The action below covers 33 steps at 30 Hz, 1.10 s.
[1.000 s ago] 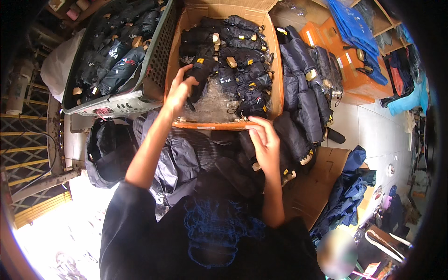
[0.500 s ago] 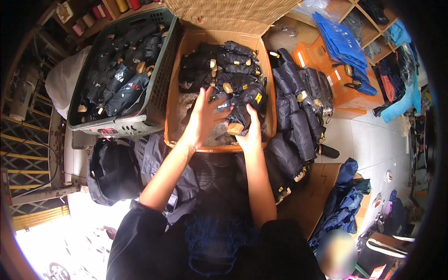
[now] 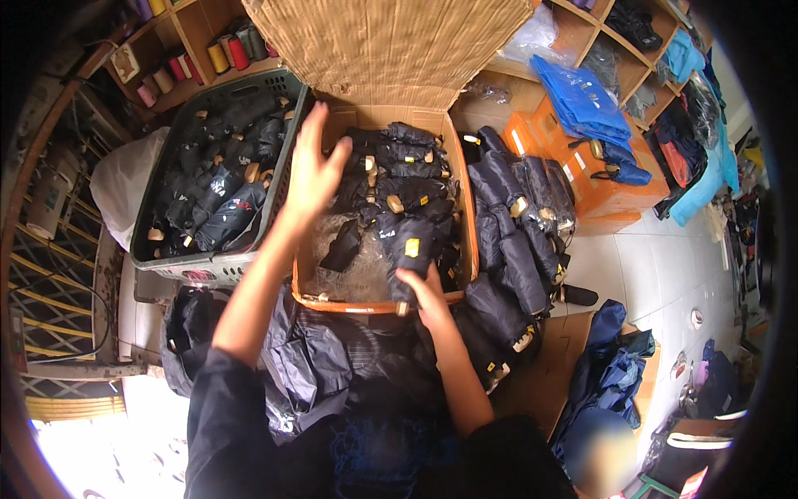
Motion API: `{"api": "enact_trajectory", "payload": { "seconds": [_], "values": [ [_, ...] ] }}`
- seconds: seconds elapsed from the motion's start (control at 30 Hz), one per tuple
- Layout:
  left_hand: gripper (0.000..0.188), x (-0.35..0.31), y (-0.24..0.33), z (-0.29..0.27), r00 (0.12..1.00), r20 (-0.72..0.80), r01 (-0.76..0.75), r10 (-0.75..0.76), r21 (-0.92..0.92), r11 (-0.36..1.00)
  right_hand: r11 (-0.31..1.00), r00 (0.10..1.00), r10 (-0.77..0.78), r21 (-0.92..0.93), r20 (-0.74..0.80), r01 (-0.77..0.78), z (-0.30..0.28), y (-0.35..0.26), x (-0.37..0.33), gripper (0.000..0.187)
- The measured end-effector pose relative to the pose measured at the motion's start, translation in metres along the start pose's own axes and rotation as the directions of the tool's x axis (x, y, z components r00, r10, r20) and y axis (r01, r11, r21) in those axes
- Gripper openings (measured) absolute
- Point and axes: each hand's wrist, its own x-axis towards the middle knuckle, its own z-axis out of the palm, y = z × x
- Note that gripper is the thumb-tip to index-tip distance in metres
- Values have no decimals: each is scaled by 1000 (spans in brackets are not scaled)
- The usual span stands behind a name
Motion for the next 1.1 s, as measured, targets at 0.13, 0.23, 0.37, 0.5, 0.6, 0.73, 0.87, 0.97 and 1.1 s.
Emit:
{"api": "enact_trajectory", "payload": {
  "seconds": [0.13, 0.23, 0.37, 0.5, 0.6, 0.73, 0.87, 0.97, 1.1],
  "values": [
    [79, 112, -43, 11, 991, 67, -137, 119, 451, 882, 964, 994, 93, -255, 60, -75, 14, 3, -2, 69],
    [84, 163, -37, 21, 969, 245, -153, 13, 559, 815, 938, 998, 2, -346, 56, 18, -1, 13, 5, 72],
    [82, 196, -59, 25, 955, 297, -197, -22, 685, 701, 902, 997, 56, -431, 52, -28, -7, 15, 4, 66],
    [85, 230, -77, 23, 926, 373, -240, -66, 712, 660, 870, 993, -63, -482, 104, 105, -2, -1, -5, 59],
    [85, 246, -84, 28, 915, 378, -186, -142, 707, 683, 888, 991, -45, -448, 128, 98, -7, 15, 0, 59],
    [87, 259, -106, 40, 911, 377, -165, -165, 702, 693, 900, 990, 18, -434, 137, 44, -6, 12, -2, 61],
    [87, 273, -122, 55, 915, 375, -152, -148, 661, 735, 881, 985, 103, -472, 136, -27, -2, -7, -2, 63],
    [88, 276, -127, 66, 912, 366, -123, -187, 676, 727, 884, 985, 128, -463, 115, -61, 0, -14, -3, 64],
    [91, 289, -138, 77, 914, 353, -78, -202, 638, 766, 898, 981, 157, -430, 117, -92, -4, -3, 0, 69]
  ]
}}
